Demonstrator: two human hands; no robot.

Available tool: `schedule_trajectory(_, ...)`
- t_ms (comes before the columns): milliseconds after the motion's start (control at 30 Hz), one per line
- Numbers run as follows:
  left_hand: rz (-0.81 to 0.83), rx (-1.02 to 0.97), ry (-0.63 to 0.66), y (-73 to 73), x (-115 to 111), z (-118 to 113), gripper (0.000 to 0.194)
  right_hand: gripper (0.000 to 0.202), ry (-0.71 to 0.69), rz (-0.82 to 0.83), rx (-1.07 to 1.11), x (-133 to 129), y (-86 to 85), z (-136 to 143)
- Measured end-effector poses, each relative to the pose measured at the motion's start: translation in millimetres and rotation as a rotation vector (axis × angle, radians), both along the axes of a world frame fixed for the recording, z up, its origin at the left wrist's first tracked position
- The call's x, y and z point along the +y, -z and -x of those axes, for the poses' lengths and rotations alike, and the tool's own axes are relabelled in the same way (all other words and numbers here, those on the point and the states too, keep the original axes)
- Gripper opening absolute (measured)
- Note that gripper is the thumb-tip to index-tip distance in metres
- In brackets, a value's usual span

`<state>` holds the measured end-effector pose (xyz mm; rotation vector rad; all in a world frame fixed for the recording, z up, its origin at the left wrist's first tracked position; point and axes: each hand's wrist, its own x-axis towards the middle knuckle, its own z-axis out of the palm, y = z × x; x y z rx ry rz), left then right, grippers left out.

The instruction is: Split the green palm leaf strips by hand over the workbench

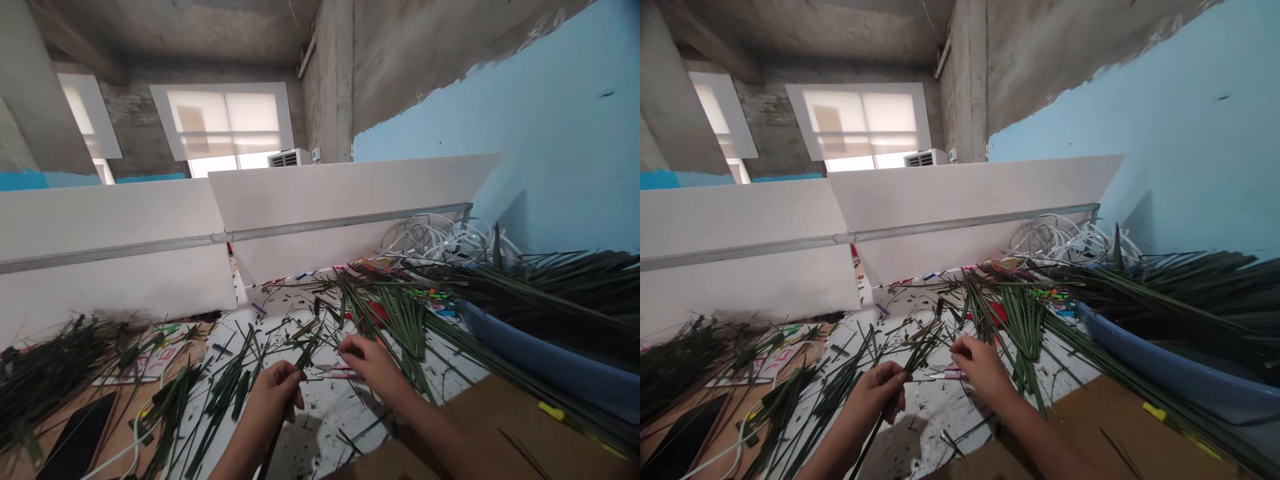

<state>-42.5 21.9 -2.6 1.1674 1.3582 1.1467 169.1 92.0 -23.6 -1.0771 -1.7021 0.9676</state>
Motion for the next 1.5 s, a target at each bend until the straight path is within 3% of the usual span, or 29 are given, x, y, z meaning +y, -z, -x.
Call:
schedule_trajectory(133,0.006,-0.002,-0.017,-2.1,2,8,0.044,0.03,-0.06,-0.281,-0.632,-5,11.4,2)
schedule_trajectory(433,0.034,-0.125,0.055,5.9,3,10,0.045,0.021,0.041,-0.436,-0.876,-10,13.7,9)
schedule_trajectory(533,0.06,-0.162,0.087,9.3,5,13,0.046,0.02,0.102,-0.37,-0.749,-5,11.7,5)
schedule_trajectory(600,0.073,-0.167,0.093,11.2,6,14,0.047,0.015,0.11,-0.244,-0.537,-1,10.6,3)
schedule_trajectory(733,0.074,-0.173,0.089,16.1,8,14,0.048,0.012,-0.09,0.137,0.007,1,7.9,4)
schedule_trajectory(833,0.088,-0.181,0.11,18.1,9,13,0.049,0.026,-0.183,0.266,0.206,-4,2.5,8)
schedule_trajectory(1033,0.093,-0.2,0.135,16.4,8,9,0.045,0.034,-0.198,0.285,0.237,-13,-8.7,11)
schedule_trajectory(1200,0.109,-0.173,0.159,11.4,3,3,0.042,0.054,-0.273,0.283,0.264,-12,-5.0,15)
schedule_trajectory(1500,0.131,-0.104,0.195,5.6,-8,-8,0.033,0.047,-0.294,0.3,0.357,-6,1.6,16)
